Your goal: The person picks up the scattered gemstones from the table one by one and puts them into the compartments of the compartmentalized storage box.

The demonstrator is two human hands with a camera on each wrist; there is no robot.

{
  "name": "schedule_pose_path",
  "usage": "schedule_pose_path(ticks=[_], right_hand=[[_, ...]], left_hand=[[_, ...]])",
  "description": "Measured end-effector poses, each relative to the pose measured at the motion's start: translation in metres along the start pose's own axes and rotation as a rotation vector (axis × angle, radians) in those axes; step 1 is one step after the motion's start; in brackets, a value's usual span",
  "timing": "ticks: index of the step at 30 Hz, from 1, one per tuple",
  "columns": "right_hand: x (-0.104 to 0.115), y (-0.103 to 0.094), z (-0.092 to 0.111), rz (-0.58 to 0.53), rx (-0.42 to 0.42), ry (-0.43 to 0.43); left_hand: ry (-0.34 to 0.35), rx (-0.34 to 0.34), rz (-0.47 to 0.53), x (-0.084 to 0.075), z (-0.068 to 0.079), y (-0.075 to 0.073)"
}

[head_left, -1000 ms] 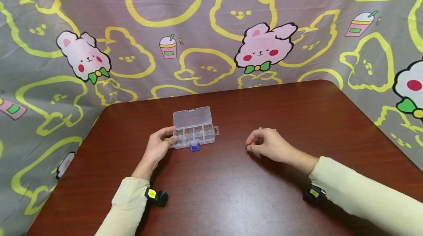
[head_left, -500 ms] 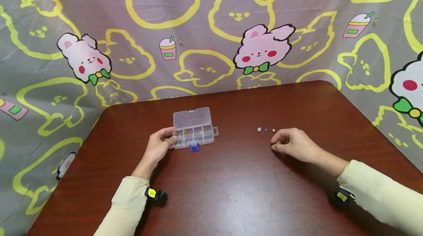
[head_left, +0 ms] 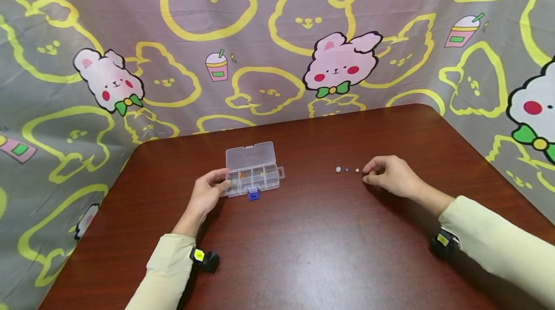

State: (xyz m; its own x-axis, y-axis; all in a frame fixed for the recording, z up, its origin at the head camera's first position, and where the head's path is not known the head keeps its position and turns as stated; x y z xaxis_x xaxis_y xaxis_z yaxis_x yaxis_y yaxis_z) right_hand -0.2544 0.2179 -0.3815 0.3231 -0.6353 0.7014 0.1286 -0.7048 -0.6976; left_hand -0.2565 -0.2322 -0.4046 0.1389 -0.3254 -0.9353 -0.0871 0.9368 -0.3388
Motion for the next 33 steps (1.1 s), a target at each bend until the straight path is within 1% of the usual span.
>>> schedule_pose_path(ticks=[5, 8, 13, 20, 27, 33], right_hand=[[-0.001, 0.004, -0.008, -0.011, 0.004, 0.005], [-0.001, 0.005, -0.013, 0.014, -0.002, 0.005], [0.000, 0.006, -0.018, 0.024, -0.012, 0.009], [0.001, 0.007, -0.023, 0.011, -0.008, 0.012], [0.001, 0.007, -0.027, 0.041, -0.005, 0.007], [0.000, 0.008, -0.029, 0.051, 0.005, 0.005]], left_hand=[[-0.007, -0.002, -0.004, 0.001, 0.000, 0.000], [0.010, 0.001, -0.005, 0.000, 0.000, 0.000], [0.034, 0.007, -0.002, -0.002, 0.000, 0.000], [0.020, 0.011, 0.002, -0.003, 0.001, 0.001], [0.006, 0.001, -0.001, -0.001, 0.000, 0.000], [0.009, 0.006, 0.006, -0.002, -0.001, 0.000]])
Point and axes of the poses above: each hand's wrist, its own z-axis away from the middle knuckle, its own y-axis out of the palm, x = y × z, the point moved 8 cm from there along -z, towards the middle knuckle, and after that the axes turned 5 degrees about -y, right-handed, at the moved point
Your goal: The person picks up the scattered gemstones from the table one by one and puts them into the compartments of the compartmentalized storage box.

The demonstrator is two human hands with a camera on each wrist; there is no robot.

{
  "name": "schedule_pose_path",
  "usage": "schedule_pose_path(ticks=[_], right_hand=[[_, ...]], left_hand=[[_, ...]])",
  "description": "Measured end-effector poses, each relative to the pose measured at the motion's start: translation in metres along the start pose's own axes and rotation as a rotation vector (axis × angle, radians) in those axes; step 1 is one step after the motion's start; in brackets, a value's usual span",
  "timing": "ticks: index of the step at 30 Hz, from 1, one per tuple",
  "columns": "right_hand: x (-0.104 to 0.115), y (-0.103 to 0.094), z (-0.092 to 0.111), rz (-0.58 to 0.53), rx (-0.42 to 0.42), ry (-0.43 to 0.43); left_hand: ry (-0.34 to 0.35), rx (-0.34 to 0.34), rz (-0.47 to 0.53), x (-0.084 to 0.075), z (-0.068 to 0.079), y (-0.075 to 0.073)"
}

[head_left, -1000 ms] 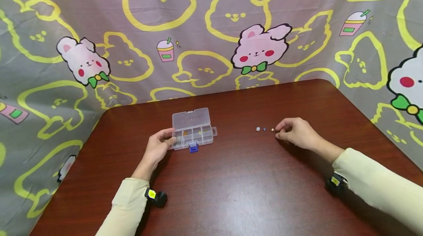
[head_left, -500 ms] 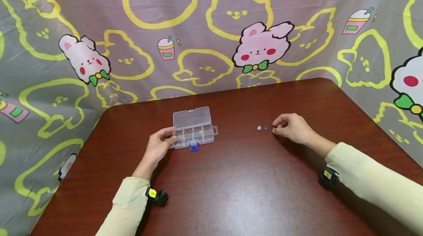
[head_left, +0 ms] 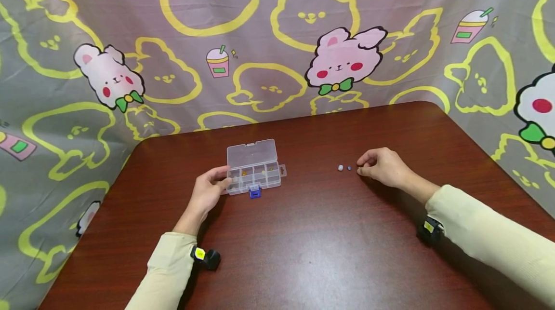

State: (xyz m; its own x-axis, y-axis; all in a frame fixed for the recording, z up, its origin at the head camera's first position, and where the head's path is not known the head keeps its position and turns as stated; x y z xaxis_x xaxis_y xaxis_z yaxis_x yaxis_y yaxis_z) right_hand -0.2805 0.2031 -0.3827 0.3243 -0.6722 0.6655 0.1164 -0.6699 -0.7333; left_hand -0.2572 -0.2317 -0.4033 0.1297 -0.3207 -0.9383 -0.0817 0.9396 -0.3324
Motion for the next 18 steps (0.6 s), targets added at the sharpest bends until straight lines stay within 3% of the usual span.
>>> schedule_pose_path(ticks=[18], right_hand=[[-0.0013, 0.0011, 0.0009, 0.015, 0.012, -0.007]], left_hand=[[0.003, 0.005, -0.001, 0.0003, -0.0001, -0.0001]])
Point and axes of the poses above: each hand's wrist, its own z-axis away from the middle knuckle, its own y-axis out of the palm, x = y × z, the point moved 8 cm from there along -z, towards the middle knuckle, and after that the axes turned 5 degrees about -y, right-handed, at the moved point
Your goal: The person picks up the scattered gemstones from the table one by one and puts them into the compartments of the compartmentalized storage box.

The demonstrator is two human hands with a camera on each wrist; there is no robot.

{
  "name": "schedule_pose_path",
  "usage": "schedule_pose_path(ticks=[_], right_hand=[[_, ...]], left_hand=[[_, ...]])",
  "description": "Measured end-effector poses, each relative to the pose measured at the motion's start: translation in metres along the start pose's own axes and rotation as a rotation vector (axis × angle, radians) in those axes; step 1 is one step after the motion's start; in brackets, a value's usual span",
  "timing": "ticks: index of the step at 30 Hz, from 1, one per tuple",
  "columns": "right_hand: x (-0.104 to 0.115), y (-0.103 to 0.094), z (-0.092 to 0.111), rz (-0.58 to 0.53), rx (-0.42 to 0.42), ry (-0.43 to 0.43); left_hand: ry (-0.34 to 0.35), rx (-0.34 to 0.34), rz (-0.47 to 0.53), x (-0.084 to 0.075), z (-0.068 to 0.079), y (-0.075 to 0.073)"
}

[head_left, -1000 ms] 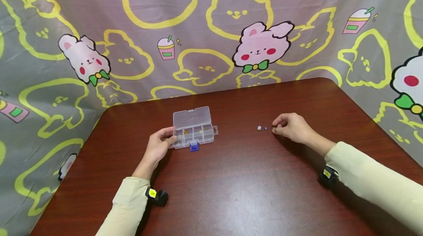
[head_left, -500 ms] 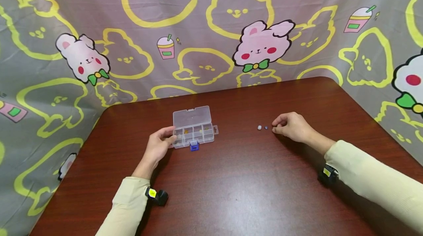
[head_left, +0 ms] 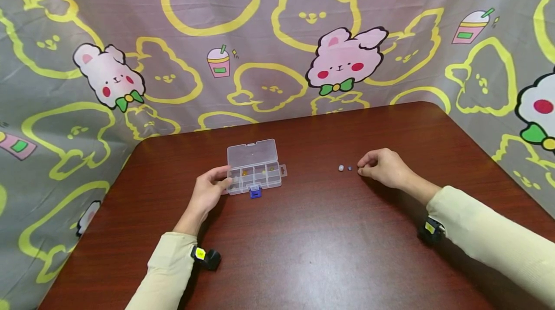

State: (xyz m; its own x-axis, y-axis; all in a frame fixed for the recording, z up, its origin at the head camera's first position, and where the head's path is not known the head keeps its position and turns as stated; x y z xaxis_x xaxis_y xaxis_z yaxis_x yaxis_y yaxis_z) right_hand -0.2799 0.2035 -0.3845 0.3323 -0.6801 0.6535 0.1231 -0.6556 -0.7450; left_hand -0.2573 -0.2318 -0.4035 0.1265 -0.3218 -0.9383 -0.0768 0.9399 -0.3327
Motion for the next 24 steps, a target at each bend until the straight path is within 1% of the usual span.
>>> schedule_pose_path(ticks=[6, 13, 24], right_hand=[[0.0010, 0.0004, 0.0018, 0.008, 0.003, 0.007], [0.0018, -0.0002, 0.0028, 0.011, 0.000, 0.002], [0.0034, -0.0005, 0.0039, 0.014, -0.003, 0.005]], left_hand=[[-0.008, -0.010, -0.010, 0.0019, -0.0014, -0.0004], [0.001, -0.009, -0.004, 0.0011, -0.0015, 0.0002], [-0.018, -0.008, -0.018, 0.0032, -0.0016, -0.0001]])
Point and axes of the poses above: each hand's wrist, its own z-axis away from the middle knuckle, its own y-axis out of the palm, x = y × z, the point moved 8 cm from there along -z, towards the middle knuckle, and after that the axes turned 5 degrees about -y, right-handed, at the moved point
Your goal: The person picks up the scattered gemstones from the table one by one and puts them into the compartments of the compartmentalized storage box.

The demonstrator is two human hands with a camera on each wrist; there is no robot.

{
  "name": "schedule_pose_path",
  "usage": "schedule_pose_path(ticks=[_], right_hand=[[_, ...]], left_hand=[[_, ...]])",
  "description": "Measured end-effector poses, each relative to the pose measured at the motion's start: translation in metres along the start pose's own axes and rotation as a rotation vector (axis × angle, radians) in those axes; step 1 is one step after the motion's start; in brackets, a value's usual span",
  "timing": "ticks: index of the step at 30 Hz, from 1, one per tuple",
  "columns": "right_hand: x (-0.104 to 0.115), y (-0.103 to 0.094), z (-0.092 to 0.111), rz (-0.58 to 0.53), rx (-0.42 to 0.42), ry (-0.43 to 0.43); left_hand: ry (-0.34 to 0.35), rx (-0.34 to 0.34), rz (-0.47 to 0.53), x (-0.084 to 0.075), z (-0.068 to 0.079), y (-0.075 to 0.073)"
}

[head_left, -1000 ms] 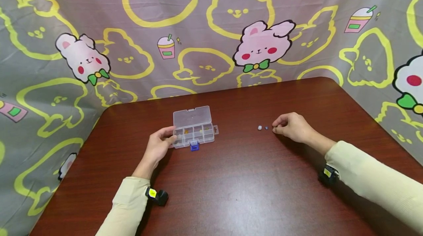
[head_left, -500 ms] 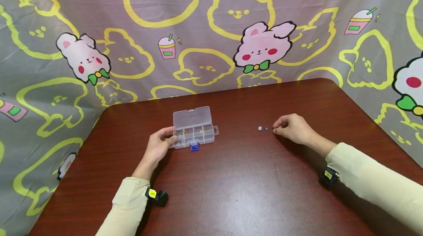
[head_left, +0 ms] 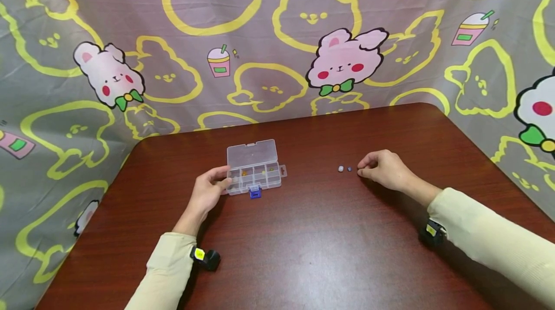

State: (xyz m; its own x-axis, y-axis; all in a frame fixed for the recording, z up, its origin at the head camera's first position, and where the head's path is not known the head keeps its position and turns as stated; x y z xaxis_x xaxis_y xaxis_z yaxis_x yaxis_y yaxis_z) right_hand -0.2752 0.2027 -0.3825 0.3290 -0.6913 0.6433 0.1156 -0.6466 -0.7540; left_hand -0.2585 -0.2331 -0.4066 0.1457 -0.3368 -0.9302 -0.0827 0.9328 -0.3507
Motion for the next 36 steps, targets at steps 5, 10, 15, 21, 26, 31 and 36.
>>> schedule_pose_path(ticks=[5, 10, 15, 21, 26, 31, 36], right_hand=[[0.003, 0.002, 0.000, -0.019, 0.002, 0.002], [0.008, 0.007, 0.000, -0.067, 0.013, 0.007], [0.014, 0.013, -0.002, -0.111, 0.027, -0.003], [0.022, 0.019, -0.004, -0.141, 0.035, -0.018], [0.030, 0.026, -0.005, -0.169, 0.055, -0.041], [0.039, 0.035, -0.009, -0.169, 0.078, -0.046], [0.050, 0.046, -0.015, -0.180, 0.097, -0.057]], left_hand=[[-0.002, 0.004, 0.003, 0.000, 0.000, 0.000], [-0.001, 0.002, 0.006, -0.001, 0.000, 0.000], [0.001, 0.002, 0.004, -0.001, 0.000, 0.000], [0.000, 0.003, 0.004, 0.000, -0.001, 0.001], [0.001, 0.008, 0.009, -0.001, -0.002, 0.001], [-0.001, 0.005, 0.007, -0.001, -0.001, 0.001], [0.001, -0.001, 0.009, 0.000, 0.000, 0.000]])
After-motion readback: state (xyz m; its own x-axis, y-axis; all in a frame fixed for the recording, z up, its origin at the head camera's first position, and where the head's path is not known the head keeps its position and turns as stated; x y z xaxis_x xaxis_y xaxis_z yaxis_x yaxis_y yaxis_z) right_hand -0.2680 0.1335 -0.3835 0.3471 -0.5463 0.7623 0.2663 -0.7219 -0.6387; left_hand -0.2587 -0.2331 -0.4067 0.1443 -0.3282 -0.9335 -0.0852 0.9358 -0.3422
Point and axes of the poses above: each hand's wrist, its own z-axis away from the middle knuckle, its own y-axis out of the palm, x = y × z, the point moved 8 cm from there along -z, towards the middle knuckle, and after that the axes turned 5 degrees about -y, right-handed, at the moved point
